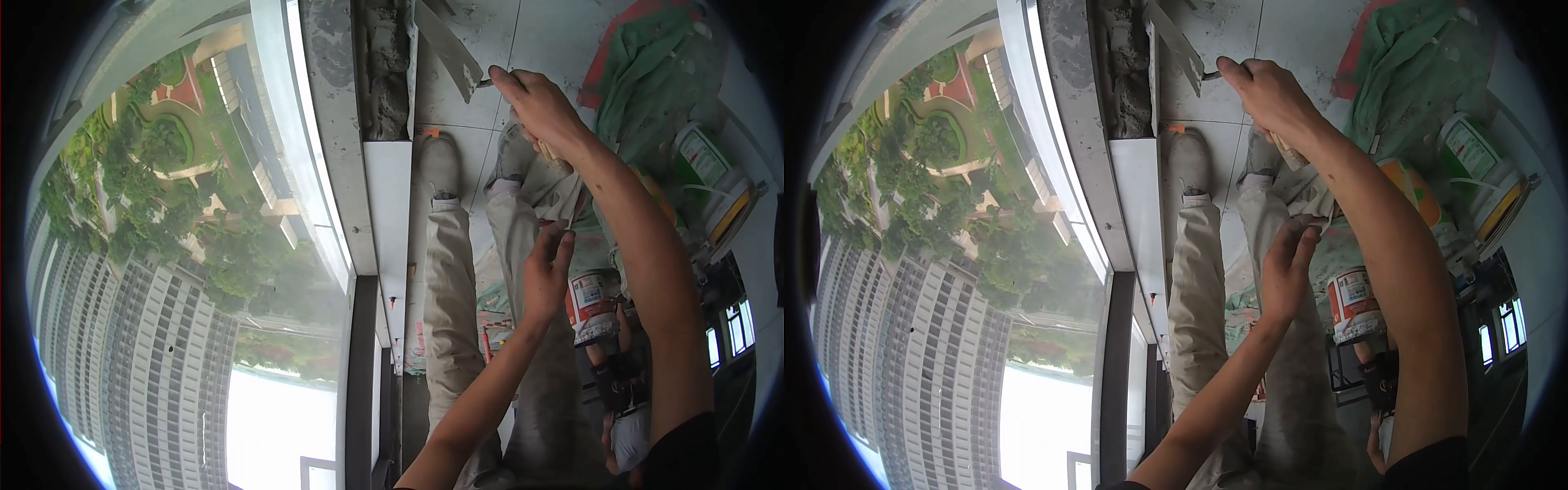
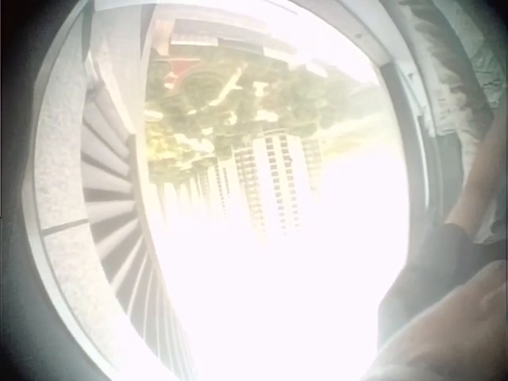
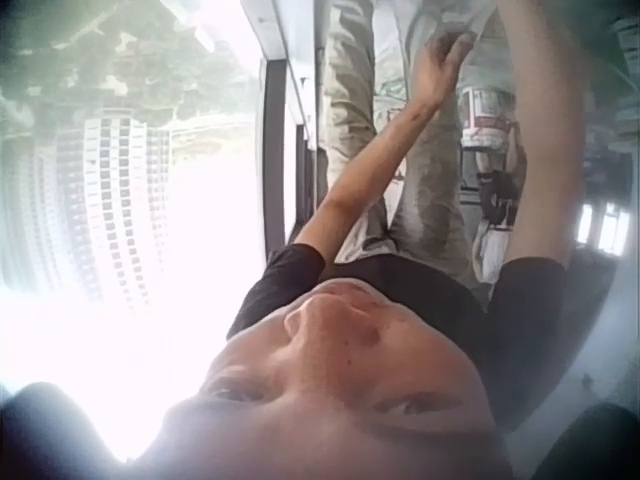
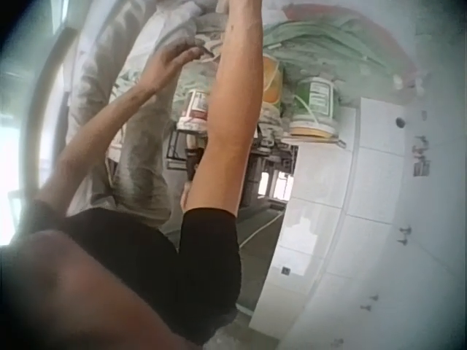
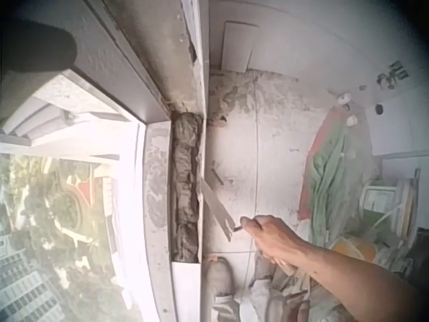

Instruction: Applying mortar to tiles and installing them onto a wall surface during a renovation.

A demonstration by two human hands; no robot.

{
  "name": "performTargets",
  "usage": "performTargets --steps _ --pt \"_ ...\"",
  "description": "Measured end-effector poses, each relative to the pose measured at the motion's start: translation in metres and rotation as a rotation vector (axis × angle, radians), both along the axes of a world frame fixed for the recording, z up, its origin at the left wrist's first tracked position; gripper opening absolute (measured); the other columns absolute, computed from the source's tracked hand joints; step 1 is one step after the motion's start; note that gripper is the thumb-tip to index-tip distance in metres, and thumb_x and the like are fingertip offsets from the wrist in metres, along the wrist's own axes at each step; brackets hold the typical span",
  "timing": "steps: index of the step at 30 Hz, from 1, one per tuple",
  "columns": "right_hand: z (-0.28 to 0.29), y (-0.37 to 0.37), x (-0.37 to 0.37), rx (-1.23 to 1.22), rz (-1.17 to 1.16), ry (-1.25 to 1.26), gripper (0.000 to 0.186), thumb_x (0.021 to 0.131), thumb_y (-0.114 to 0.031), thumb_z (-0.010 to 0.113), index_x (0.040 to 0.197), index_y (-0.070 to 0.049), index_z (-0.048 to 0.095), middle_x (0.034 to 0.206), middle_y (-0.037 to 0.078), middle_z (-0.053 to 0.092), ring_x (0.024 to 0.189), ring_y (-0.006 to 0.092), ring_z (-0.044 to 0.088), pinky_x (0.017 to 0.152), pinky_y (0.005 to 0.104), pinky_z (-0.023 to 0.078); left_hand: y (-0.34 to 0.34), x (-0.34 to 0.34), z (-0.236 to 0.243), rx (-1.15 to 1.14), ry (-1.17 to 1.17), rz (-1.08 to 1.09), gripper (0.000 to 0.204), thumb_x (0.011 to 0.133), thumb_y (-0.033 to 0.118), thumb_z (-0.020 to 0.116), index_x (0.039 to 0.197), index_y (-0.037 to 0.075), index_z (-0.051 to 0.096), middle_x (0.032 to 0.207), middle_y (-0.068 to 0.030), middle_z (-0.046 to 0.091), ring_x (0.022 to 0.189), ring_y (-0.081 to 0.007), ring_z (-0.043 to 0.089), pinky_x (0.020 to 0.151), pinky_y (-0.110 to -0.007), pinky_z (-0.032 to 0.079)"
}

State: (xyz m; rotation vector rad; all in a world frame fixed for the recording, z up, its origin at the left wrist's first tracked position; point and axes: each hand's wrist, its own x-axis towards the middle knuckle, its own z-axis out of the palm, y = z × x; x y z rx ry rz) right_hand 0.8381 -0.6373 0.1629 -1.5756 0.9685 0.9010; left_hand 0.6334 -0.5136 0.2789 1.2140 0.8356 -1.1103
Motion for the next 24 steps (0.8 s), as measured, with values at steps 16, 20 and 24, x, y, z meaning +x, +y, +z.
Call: performTargets --steps 16,20,24 --pt "-0.002 -0.006 0.0 0.043 0.08 -0.006 0.064 0.113 -0.059 0.054 0.086 -0.001 0.056 0.067 0.008 0.058 0.043 0.0204 0.057 0.045 0.0424 0.048 0.0 0.004 -0.009 -0.018 -0.043 0.073 0.04 0.117 0.028 0.064 0.141 -0.004 0.063 0.127 -0.0135 0.073 0.12 -0.018 0.067 0.107 -0.033 0.051" --pt "-0.001 0.026 -0.042 0.05 0.21 0.027 0.069 0.112 -0.059 0.053 0.089 0.006 0.062 0.065 0.016 0.061 0.045 0.0279 0.062 0.051 0.0478 0.053 0.0 0.01 -0.007 -0.023 0.044 0.103 0.038 0.116 0.026 0.064 0.139 -0.004 0.064 0.125 -0.014 0.073 0.119 -0.0168 0.066 0.106 -0.033 0.051" --pt "-0.005 0.04 -0.069 0.07 0.176 0.033 0.069 0.114 -0.057 0.051 0.092 0.008 0.064 0.06 0.017 0.06 0.046 0.0305 0.065 0.053 0.0474 0.054 0.001 0.015 -0.007 -0.012 -0.092 0.092 0.035 0.116 0.024 0.063 0.136 -0.004 0.065 0.124 -0.0139 0.074 0.117 -0.0166 0.066 0.106 -0.034 0.051"
